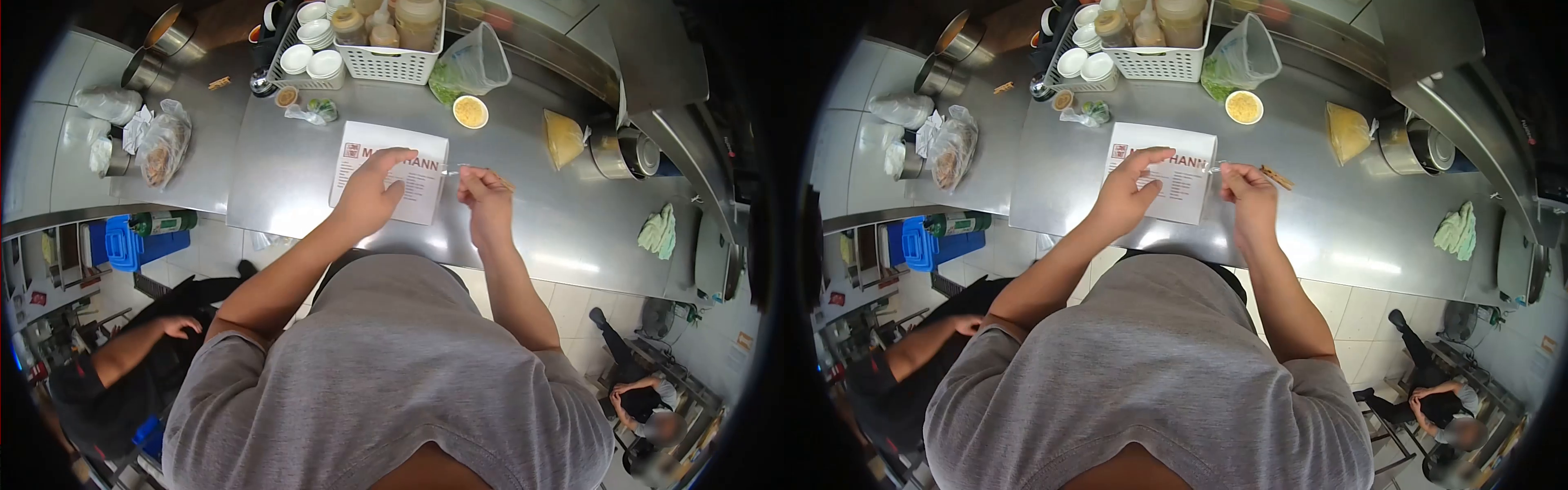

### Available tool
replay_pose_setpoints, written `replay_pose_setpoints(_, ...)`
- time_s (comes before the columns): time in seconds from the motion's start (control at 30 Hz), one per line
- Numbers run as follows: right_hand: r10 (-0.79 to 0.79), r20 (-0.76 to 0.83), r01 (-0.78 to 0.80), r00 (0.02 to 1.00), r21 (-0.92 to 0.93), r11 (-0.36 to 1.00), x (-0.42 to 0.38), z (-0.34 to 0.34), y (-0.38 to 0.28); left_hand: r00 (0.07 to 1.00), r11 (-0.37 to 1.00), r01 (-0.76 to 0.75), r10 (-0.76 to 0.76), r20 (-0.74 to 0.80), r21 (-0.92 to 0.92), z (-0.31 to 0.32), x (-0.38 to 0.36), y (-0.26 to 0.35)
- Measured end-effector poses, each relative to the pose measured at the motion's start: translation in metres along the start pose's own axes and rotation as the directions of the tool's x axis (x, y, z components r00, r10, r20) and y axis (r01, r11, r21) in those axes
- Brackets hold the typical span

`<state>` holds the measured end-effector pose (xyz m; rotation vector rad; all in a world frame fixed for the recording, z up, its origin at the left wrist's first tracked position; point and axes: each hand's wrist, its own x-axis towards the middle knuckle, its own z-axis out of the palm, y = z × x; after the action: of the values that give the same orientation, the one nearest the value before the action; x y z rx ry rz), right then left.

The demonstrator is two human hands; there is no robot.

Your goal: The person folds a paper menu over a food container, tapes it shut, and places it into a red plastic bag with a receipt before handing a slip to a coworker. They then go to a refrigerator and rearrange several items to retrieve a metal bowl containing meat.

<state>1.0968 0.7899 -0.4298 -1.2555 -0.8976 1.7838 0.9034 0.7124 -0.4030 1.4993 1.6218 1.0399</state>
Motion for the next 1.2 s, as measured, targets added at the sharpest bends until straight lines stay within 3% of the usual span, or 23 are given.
replay_pose_setpoints(0.13, 0.142, -0.031, -0.14, 0.989, 0.061, 0.988, 0.011, -0.01, 0.033, 0.977, 0.927, -0.124, 0.177, -0.122, 0.355, 0.041, 0.0, 0.004)
replay_pose_setpoints(0.2, 0.156, -0.039, -0.155, 0.987, 0.038, 0.987, 0.01, -0.013, 0.049, 0.985, 0.921, -0.096, 0.141, -0.095, 0.377, 0.067, 0.0, -0.01)
replay_pose_setpoints(0.27, 0.197, -0.07, -0.19, 0.978, 0.098, 0.977, 0.012, -0.013, 0.063, 0.961, 0.854, -0.03, 0.168, -0.221, 0.52, 0.091, 0.005, -0.016)
replay_pose_setpoints(0.43, 0.323, 0.035, -0.324, 0.946, 0.175, 0.93, 0.027, -0.025, 0.075, 0.938, 0.84, 0.02, 0.172, -0.302, 0.542, 0.1, 0.016, -0.028)
replay_pose_setpoints(0.5, 0.442, 0.185, -0.475, 0.878, 0.221, 0.851, 0.036, -0.025, 0.076, 0.925, 0.898, 0.025, 0.146, -0.35, 0.439, 0.099, 0.017, -0.031)
replay_pose_setpoints(0.63, 0.464, 0.199, -0.498, 0.863, 0.188, 0.846, 0.035, -0.017, 0.073, 0.902, 0.909, 0.043, 0.143, -0.407, 0.415, 0.104, 0.018, -0.029)
replay_pose_setpoints(0.73, 0.517, 0.12, -0.526, 0.848, 0.062, 0.848, 0.034, -0.015, 0.07, 0.9, 0.892, 0.063, 0.143, -0.411, 0.448, 0.1, 0.016, -0.033)
replay_pose_setpoints(0.83, 0.465, 0.146, -0.449, 0.873, -0.133, 0.884, 0.037, -0.019, 0.075, 0.934, 0.766, 0.036, 0.202, -0.294, 0.642, 0.078, 0.015, -0.041)
replay_pose_setpoints(0.9, 0.144, -0.009, -0.143, 0.99, -0.149, 0.978, 0.033, -0.017, 0.077, 0.921, 0.626, 0.262, 0.066, -0.385, 0.734, 0.055, 0.012, -0.06)
replay_pose_setpoints(0.93, 0.144, 0.008, -0.141, 0.99, -0.169, 0.976, 0.031, -0.015, 0.076, 0.883, 0.549, 0.376, 0.032, -0.468, 0.747, 0.041, 0.01, -0.077)
replay_pose_setpoints(1.0, -0.15, 0.135, 0.172, 0.979, -0.169, 0.97, 0.022, -0.011, 0.074, 0.815, 0.568, 0.488, -0.024, -0.579, 0.663, 0.008, -0.001, -0.096)
replay_pose_setpoints(1.03, -0.159, 0.19, 0.215, 0.969, -0.329, 0.92, 0.016, -0.011, 0.076, 0.748, 0.578, 0.567, -0.064, -0.66, 0.587, -0.004, -0.012, -0.1)
replay_pose_setpoints(1.07, -0.147, 0.23, 0.222, 0.962, -0.342, 0.913, 0.015, -0.014, 0.074, 0.719, 0.571, 0.6, -0.077, -0.691, 0.561, -0.011, -0.029, -0.103)
replay_pose_setpoints(1.1, 0.109, 0.325, 0.125, 0.939, -0.621, 0.774, 0.017, -0.021, 0.068, 0.644, 0.661, 0.614, -0.101, -0.758, 0.433, -0.018, -0.047, -0.106)
replay_pose_setpoints(1.13, 0.364, 0.327, 0.093, 0.872, -0.841, 0.533, 0.018, -0.024, 0.064, 0.562, 0.738, 0.604, -0.128, -0.817, 0.3, -0.026, -0.065, -0.109)
replay_pose_setpoints(1.2, 0.265, 0.434, 0.316, 0.861, -0.865, 0.389, 0.003, -0.04, 0.072, 0.478, 0.767, 0.608, -0.149, -0.866, 0.204, -0.03, -0.112, -0.11)
